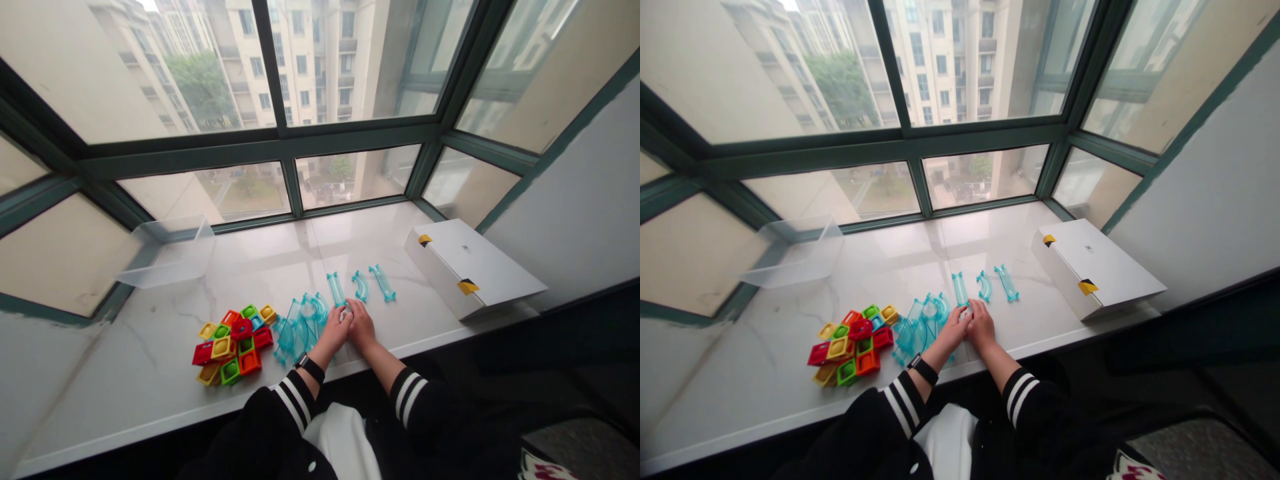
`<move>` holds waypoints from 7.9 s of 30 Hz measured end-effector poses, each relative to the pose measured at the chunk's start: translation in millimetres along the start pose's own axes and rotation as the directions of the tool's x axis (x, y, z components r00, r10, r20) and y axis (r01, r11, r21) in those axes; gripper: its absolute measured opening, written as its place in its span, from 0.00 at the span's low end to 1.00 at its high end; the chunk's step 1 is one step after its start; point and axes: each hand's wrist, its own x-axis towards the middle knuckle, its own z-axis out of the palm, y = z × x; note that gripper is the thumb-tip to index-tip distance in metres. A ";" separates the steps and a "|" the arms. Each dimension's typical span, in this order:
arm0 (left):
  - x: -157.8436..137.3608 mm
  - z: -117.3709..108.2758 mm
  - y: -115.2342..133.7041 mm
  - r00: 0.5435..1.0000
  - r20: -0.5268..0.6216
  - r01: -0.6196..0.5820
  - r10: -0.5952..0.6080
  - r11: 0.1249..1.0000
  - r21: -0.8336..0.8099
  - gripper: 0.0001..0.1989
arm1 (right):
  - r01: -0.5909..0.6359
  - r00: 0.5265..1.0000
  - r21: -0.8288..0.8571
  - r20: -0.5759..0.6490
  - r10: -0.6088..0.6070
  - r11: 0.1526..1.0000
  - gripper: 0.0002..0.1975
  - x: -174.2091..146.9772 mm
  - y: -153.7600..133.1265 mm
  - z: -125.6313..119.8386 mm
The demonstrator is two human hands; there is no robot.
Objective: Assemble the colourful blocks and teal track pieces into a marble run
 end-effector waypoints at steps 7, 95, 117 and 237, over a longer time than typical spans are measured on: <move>3.1 2.8 -7.9 0.998 -0.023 0.060 -0.060 0.998 0.019 0.30 | 0.020 1.000 0.004 -0.001 -0.020 1.000 0.25 0.6 4.1 2.6; -145.0 -151.7 29.1 0.972 -0.218 0.096 -0.087 0.995 0.033 0.32 | 0.019 0.953 0.304 0.283 -0.109 0.952 0.14 -2.3 -71.7 -37.9; -147.4 -141.5 23.8 0.991 -0.119 -0.016 0.062 0.933 0.360 0.21 | 0.255 0.858 0.169 0.414 -0.304 0.952 0.15 -31.0 -112.3 -10.0; -32.0 -2.9 76.6 0.974 0.223 0.132 -0.043 0.904 -0.405 0.26 | 0.181 0.978 0.048 -0.113 -0.174 0.982 0.06 8.6 -23.0 -116.4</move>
